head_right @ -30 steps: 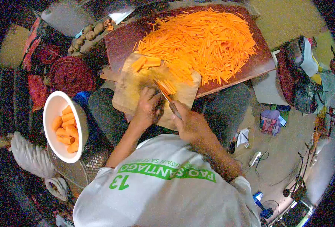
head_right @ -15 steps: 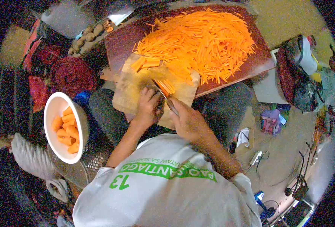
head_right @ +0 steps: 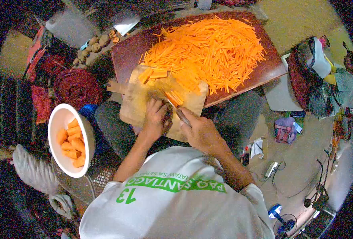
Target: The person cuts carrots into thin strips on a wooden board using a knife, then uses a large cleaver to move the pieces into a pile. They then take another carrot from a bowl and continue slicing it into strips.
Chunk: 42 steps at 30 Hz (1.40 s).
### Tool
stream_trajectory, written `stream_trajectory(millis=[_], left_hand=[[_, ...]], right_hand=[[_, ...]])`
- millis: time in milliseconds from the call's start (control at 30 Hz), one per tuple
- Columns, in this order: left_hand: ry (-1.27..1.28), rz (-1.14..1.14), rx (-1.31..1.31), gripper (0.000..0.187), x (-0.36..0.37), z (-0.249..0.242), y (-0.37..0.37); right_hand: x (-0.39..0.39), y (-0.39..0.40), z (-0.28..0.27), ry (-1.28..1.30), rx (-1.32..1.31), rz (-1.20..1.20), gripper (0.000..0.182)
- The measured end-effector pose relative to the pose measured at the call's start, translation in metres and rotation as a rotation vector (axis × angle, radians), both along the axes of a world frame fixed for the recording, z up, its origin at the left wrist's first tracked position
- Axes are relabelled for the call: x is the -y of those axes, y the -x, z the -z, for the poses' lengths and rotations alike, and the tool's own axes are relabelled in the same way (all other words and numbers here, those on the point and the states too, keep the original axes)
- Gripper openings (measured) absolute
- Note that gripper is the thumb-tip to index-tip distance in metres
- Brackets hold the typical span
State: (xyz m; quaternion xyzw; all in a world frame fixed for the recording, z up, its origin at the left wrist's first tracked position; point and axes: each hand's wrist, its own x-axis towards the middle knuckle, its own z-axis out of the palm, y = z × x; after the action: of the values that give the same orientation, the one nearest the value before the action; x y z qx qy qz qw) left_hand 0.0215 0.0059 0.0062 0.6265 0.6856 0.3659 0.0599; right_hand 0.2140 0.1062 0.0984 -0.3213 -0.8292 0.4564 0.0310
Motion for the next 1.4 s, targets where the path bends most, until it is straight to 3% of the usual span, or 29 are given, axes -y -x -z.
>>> stream_trajectory(millis=[133, 333, 533, 667, 833, 867, 967, 1133, 1400], left_hand=[[-0.031, -0.016, 0.003, 0.049, 0.001, -0.005, -0.002], [-0.072, -0.091, 0.040, 0.029, -0.001, 0.008, -0.002], [-0.268, -0.250, 0.147, 0.015, -0.004, 0.013, 0.001], [-0.168, -0.200, 0.097, 0.019, -0.001, 0.007, 0.009], [-0.042, -0.169, -0.133, 0.034, -0.020, -0.019, 0.033], [0.084, -0.177, -0.114, 0.057, -0.022, -0.016, 0.041], [-0.062, -0.240, -0.281, 0.045, -0.046, -0.028, 0.060], [0.027, -0.103, -0.319, 0.052, -0.067, -0.029, 0.081], [0.104, 0.009, -0.322, 0.053, -0.088, -0.026, 0.095]], right_hand=[[-0.004, -0.012, -0.003, 0.021, -0.189, 0.118, 0.038], [0.000, -0.029, -0.018, 0.158, -0.107, 0.089, 0.038], [0.005, -0.026, 0.004, 0.198, -0.055, 0.057, 0.046], [-0.011, -0.031, 0.025, 0.044, -0.146, 0.068, 0.044], [-0.043, -0.028, 0.014, 0.053, -0.151, 0.175, 0.043], [-0.048, -0.027, 0.018, 0.014, -0.196, 0.184, 0.044], [-0.054, -0.029, 0.025, -0.024, -0.268, 0.209, 0.045], [-0.046, -0.031, 0.003, 0.059, -0.256, 0.203, 0.047], [-0.027, -0.039, 0.018, 0.176, -0.219, 0.069, 0.049]])
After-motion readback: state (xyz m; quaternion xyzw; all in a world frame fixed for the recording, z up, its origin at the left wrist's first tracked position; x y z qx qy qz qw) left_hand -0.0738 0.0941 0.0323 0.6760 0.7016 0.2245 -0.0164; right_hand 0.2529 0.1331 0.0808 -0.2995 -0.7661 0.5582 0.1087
